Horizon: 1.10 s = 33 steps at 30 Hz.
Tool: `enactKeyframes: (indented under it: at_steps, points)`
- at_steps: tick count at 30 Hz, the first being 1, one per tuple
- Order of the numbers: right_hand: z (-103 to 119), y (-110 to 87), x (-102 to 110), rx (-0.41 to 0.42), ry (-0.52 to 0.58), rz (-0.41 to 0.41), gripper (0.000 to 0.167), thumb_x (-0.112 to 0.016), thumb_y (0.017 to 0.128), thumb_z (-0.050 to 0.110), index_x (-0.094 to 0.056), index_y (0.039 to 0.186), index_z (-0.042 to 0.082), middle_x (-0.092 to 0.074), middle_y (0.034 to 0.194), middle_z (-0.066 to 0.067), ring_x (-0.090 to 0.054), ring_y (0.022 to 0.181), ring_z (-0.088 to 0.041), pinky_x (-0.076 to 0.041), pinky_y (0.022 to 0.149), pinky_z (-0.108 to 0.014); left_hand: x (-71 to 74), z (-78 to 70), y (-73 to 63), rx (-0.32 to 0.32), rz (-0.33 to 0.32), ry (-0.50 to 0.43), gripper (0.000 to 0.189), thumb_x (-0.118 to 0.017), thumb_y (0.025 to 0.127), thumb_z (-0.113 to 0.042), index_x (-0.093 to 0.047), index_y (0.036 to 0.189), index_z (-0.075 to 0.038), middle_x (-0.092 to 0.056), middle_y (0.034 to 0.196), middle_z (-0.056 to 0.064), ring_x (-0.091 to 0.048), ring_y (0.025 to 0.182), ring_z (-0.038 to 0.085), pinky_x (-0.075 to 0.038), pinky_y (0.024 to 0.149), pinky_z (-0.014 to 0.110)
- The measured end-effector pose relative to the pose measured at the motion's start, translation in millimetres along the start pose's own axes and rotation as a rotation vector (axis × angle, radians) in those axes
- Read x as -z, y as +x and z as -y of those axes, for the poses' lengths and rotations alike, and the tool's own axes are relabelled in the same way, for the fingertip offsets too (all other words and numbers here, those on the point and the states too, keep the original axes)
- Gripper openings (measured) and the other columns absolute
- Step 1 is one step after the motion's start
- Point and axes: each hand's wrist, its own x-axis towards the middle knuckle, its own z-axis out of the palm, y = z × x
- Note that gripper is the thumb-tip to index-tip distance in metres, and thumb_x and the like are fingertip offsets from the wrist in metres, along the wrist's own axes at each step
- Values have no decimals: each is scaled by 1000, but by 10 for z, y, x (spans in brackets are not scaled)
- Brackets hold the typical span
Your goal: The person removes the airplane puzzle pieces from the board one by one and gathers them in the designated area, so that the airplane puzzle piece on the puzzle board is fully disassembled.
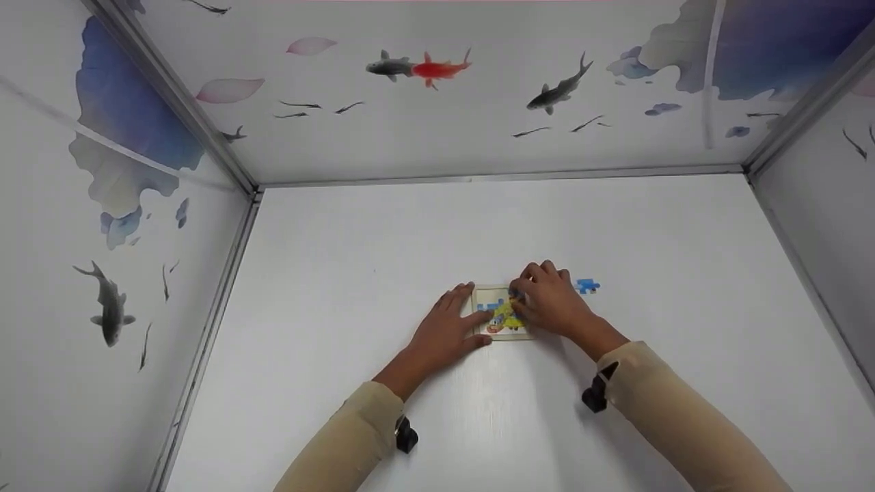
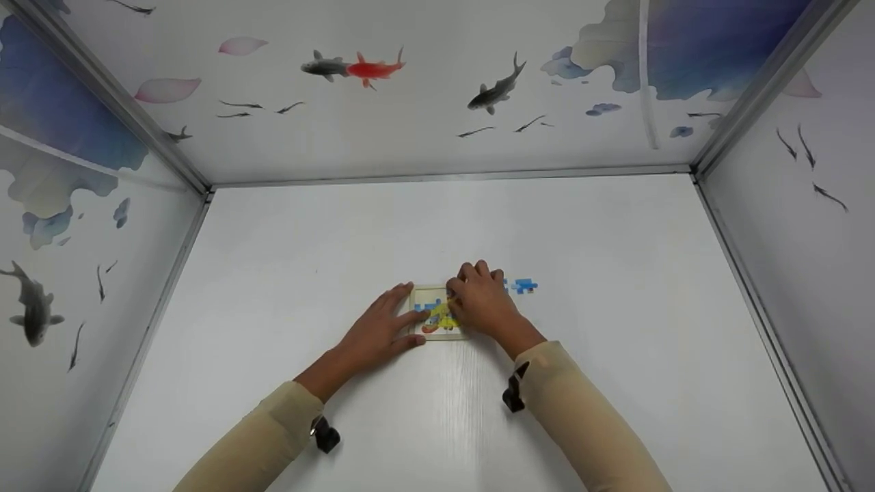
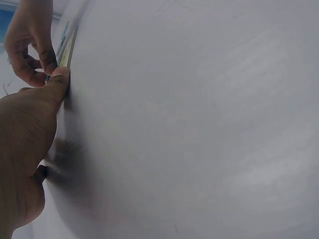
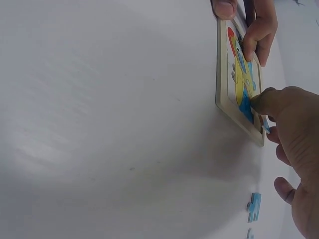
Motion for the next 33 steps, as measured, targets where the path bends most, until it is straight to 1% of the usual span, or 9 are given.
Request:
enactKeyframes:
  at_steps: [5, 11, 18, 26, 29, 33]
  points:
    - [-50, -31, 1, 28, 40, -46, 20, -82, 102, 29, -84, 119, 19, -64, 120, -9, -55, 116, -34, -45, 99, -65, 2, -1, -2, 2, -6, -5, 59, -53, 110, -66, -61, 160, -36, -27, 180, 14, -25, 168, 33, -24, 135, 46]
    - [-147, -98, 34, 49, 49, -83, 17, -83, 102, 26, -85, 116, 18, -63, 118, -9, -54, 113, -34, -45, 96, -64, 7, 5, -6, -5, 2, -37, 59, -52, 110, -65, -60, 160, -34, -26, 181, 15, -22, 169, 33, -22, 136, 47]
    - [-325, -203, 74, 18, 65, -97, 15, -83, 101, 23, -86, 115, 18, -64, 119, -9, -55, 113, -35, -45, 95, -62, 11, 1, -13, -11, 0, -58, 59, -53, 110, -64, -61, 160, -33, -26, 181, 16, -23, 168, 33, -22, 136, 47]
    - [-566, -369, 210, -26, 99, -116, 16, -84, 99, 17, -85, 115, 15, -64, 120, -11, -54, 113, -35, -44, 95, -64, 21, -6, -14, -9, 3, -73, 59, -54, 110, -63, -60, 160, -33, -25, 181, 16, -22, 168, 33, -20, 136, 47]
    - [-685, -449, 259, -43, 86, -133, 16, -84, 99, 16, -86, 115, 14, -64, 120, -12, -54, 111, -35, -45, 93, -63, 24, -3, -17, -13, 1, -71, 59, -53, 110, -63, -60, 160, -33, -26, 181, 16, -22, 168, 33, -20, 136, 48]
    - [-858, -553, 307, -42, 68, -169, 16, -85, 98, 13, -86, 114, 13, -65, 119, -15, -55, 107, -36, -46, 87, -62, 34, -2, -17, -14, -2, -63, 60, -53, 110, -64, -60, 161, -32, -26, 181, 16, -22, 168, 33, -20, 136, 49]
